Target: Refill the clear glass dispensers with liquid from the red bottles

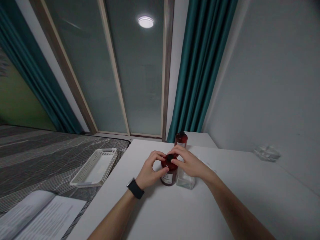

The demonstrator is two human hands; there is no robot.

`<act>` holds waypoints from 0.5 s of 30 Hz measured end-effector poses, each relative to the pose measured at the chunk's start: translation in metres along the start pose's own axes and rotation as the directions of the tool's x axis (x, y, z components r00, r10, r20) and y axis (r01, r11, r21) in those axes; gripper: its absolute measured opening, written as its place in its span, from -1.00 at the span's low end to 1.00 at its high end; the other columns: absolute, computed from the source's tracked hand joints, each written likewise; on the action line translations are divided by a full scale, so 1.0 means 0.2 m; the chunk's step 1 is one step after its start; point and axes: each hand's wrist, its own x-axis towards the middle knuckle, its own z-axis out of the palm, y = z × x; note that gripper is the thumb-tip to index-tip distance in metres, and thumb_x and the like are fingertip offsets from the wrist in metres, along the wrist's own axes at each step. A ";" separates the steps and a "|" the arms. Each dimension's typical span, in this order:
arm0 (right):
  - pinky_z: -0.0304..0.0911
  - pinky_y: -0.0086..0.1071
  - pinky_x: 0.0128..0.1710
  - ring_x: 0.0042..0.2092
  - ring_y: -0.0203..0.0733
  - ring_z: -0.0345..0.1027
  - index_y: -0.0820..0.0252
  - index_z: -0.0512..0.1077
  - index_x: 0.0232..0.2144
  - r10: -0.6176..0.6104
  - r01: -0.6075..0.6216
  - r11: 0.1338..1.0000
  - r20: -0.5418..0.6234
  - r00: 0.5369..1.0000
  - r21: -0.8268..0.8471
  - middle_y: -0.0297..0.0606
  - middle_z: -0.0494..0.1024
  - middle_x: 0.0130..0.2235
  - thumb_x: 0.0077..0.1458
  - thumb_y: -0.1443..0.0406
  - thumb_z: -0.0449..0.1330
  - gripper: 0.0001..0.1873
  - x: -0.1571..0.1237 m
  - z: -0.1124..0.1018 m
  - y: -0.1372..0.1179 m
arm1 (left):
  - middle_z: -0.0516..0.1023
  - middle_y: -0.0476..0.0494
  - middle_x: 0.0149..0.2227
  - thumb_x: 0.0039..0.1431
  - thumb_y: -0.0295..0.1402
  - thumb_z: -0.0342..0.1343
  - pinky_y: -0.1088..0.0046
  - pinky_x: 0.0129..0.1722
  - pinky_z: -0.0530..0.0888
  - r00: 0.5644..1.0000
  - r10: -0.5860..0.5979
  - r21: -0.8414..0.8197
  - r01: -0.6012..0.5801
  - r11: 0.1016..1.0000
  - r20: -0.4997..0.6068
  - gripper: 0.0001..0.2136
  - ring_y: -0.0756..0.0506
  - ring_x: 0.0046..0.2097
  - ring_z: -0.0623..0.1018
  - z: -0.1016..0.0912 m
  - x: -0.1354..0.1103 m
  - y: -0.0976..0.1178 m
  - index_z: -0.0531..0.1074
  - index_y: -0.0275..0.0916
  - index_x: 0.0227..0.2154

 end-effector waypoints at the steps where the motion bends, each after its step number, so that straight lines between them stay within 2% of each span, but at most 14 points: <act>1: 0.27 -0.20 -0.01 -0.08 -0.13 0.33 0.12 0.44 -0.15 -0.007 0.007 1.000 0.000 1.000 -0.007 -0.23 0.42 -0.15 0.22 0.41 0.14 -0.83 0.00 0.00 0.00 | 0.47 -0.19 -0.12 0.11 -0.43 0.26 0.18 0.00 0.41 1.000 -0.001 -0.013 0.001 1.000 0.002 -0.82 -0.19 -0.02 0.48 0.00 0.00 -0.01 0.38 -0.19 -0.26; 9: 0.24 -0.24 -0.08 -0.13 -0.13 0.32 0.14 0.41 -0.24 0.017 -0.020 0.999 -0.071 0.997 -0.049 -0.26 0.40 -0.21 0.18 0.44 0.14 -0.87 0.00 0.03 -0.02 | 0.45 -0.19 -0.11 0.16 -0.30 0.27 0.17 0.01 0.40 1.000 -0.014 -0.034 0.013 0.999 -0.009 -0.81 -0.19 -0.02 0.47 0.01 -0.01 -0.04 0.37 -0.18 -0.25; 15: 0.23 -0.25 -0.08 -0.14 -0.15 0.31 0.15 0.39 -0.29 0.056 -0.058 0.998 -0.097 0.994 -0.024 -0.28 0.38 -0.23 0.15 0.45 0.14 -0.88 0.00 0.05 -0.03 | 0.44 -0.19 -0.10 0.16 -0.32 0.26 0.17 0.01 0.39 1.000 -0.010 -0.029 0.009 1.000 -0.028 -0.81 -0.19 -0.02 0.47 0.02 -0.01 -0.02 0.36 -0.18 -0.25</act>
